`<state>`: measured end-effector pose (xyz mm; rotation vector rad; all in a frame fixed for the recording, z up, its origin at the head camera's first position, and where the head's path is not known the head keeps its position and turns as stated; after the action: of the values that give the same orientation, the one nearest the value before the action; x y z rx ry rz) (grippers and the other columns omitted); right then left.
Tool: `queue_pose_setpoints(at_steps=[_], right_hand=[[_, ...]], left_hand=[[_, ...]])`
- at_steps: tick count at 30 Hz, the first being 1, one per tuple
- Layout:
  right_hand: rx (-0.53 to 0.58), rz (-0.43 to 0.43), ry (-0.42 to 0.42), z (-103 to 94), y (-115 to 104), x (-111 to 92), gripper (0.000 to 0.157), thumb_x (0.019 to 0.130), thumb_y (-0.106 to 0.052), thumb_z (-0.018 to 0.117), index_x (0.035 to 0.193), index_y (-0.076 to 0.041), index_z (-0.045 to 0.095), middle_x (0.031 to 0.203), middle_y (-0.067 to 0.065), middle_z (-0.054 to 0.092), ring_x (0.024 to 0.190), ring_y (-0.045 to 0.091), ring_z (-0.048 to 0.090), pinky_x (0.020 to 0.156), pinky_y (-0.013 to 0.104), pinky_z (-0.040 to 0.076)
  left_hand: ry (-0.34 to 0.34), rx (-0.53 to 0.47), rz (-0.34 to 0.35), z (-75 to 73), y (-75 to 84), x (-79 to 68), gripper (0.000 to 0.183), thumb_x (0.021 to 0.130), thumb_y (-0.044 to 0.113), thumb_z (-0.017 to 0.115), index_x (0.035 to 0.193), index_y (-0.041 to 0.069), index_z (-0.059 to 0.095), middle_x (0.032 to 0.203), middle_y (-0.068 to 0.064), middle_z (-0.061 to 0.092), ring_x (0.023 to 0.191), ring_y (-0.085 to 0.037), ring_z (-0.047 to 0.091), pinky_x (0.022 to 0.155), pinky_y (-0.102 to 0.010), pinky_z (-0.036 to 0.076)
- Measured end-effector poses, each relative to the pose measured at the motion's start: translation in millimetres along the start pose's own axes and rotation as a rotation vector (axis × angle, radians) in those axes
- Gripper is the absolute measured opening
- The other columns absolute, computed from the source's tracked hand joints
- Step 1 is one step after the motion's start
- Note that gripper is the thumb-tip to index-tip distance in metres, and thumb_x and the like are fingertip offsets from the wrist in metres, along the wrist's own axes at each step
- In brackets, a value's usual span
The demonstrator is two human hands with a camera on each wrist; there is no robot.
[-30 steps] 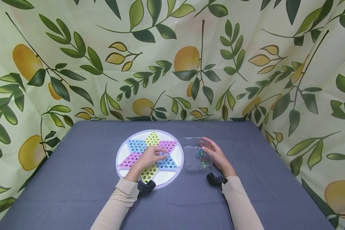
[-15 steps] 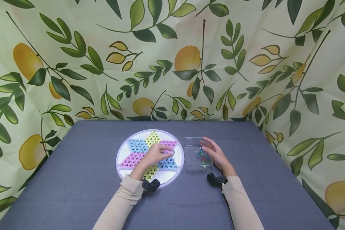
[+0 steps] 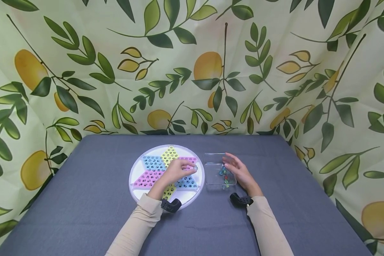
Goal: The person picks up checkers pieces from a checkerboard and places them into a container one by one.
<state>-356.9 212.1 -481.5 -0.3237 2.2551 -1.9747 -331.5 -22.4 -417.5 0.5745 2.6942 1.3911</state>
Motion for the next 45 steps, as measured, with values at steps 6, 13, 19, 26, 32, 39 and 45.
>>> queue_pose_setpoints(at_steps=[6,13,19,26,32,39,45], right_hand=[[-0.026,0.014,0.002,0.6,-0.5,-0.6,0.06,0.098,-0.021,0.054,0.15,-0.009,0.028,0.153,0.023,0.036,0.129,0.003,0.049,0.113,0.028,0.035],[-0.014,0.026,0.005,0.7,0.5,0.3,0.058,0.098,-0.018,0.053,0.15,-0.01,0.028,0.153,0.021,0.036,0.142,0.03,0.036,0.115,0.033,0.033],[-0.027,0.031,0.013,-0.6,1.7,0.6,0.059,0.097,-0.021,0.055,0.15,-0.011,0.03,0.153,0.021,0.038,0.138,0.018,0.043,0.109,0.022,0.037],[0.0,0.019,0.006,0.3,1.3,0.1,0.059,0.098,-0.018,0.054,0.15,-0.009,0.029,0.152,0.023,0.036,0.143,0.033,0.034,0.095,0.007,0.038],[-0.003,0.024,0.011,-0.7,0.8,-0.6,0.059,0.098,-0.018,0.054,0.15,-0.009,0.029,0.153,0.022,0.036,0.132,0.007,0.047,0.095,0.006,0.038],[-0.02,0.037,0.022,-0.3,0.9,-0.1,0.058,0.098,-0.017,0.054,0.15,-0.009,0.029,0.152,0.022,0.037,0.143,0.031,0.035,0.113,0.029,0.035],[0.003,0.05,0.027,0.7,0.8,0.0,0.058,0.097,-0.014,0.054,0.15,-0.009,0.029,0.153,0.022,0.036,0.145,0.035,0.031,0.119,0.049,0.024]], left_hand=[[-0.001,0.002,0.02,5.0,5.5,2.8,0.025,0.084,0.021,0.072,0.104,0.005,0.073,0.123,-0.018,0.066,0.107,-0.036,0.068,0.092,-0.039,0.055],[-0.008,-0.009,0.055,9.3,11.8,3.9,0.024,0.084,0.02,0.072,0.102,0.004,0.074,0.128,-0.022,0.062,0.108,-0.039,0.067,0.093,-0.042,0.054],[0.008,0.041,0.098,11.8,15.8,5.4,0.022,0.083,0.02,0.073,0.1,0.006,0.075,0.087,-0.013,0.069,0.071,-0.016,0.064,0.068,-0.021,0.052],[-0.024,0.003,0.112,21.3,18.5,8.9,0.024,0.084,0.019,0.072,0.102,0.004,0.074,0.061,0.008,0.033,0.055,-0.004,0.025,0.052,-0.016,0.023],[-0.018,-0.002,0.132,25.4,23.7,11.6,0.023,0.084,0.017,0.071,0.102,0.003,0.073,0.056,0.008,0.024,0.054,-0.005,0.024,0.051,-0.016,0.022],[-0.022,0.002,0.139,33.7,24.0,14.7,0.025,0.085,0.017,0.07,0.104,0.001,0.073,0.056,0.009,0.025,0.053,-0.004,0.025,0.051,-0.015,0.023],[-0.022,-0.005,0.131,36.8,25.1,15.6,0.026,0.084,0.017,0.07,0.105,0.002,0.072,0.055,0.009,0.025,0.052,-0.004,0.024,0.05,-0.015,0.023]])
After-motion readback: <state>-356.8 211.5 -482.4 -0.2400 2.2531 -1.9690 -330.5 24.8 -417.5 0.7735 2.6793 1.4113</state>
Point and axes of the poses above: each hand's wrist, its own x-axis towards the middle knuckle, its own z-axis out of the palm, y = z × x, the point moved 9 cm from there along x, towards the middle knuckle
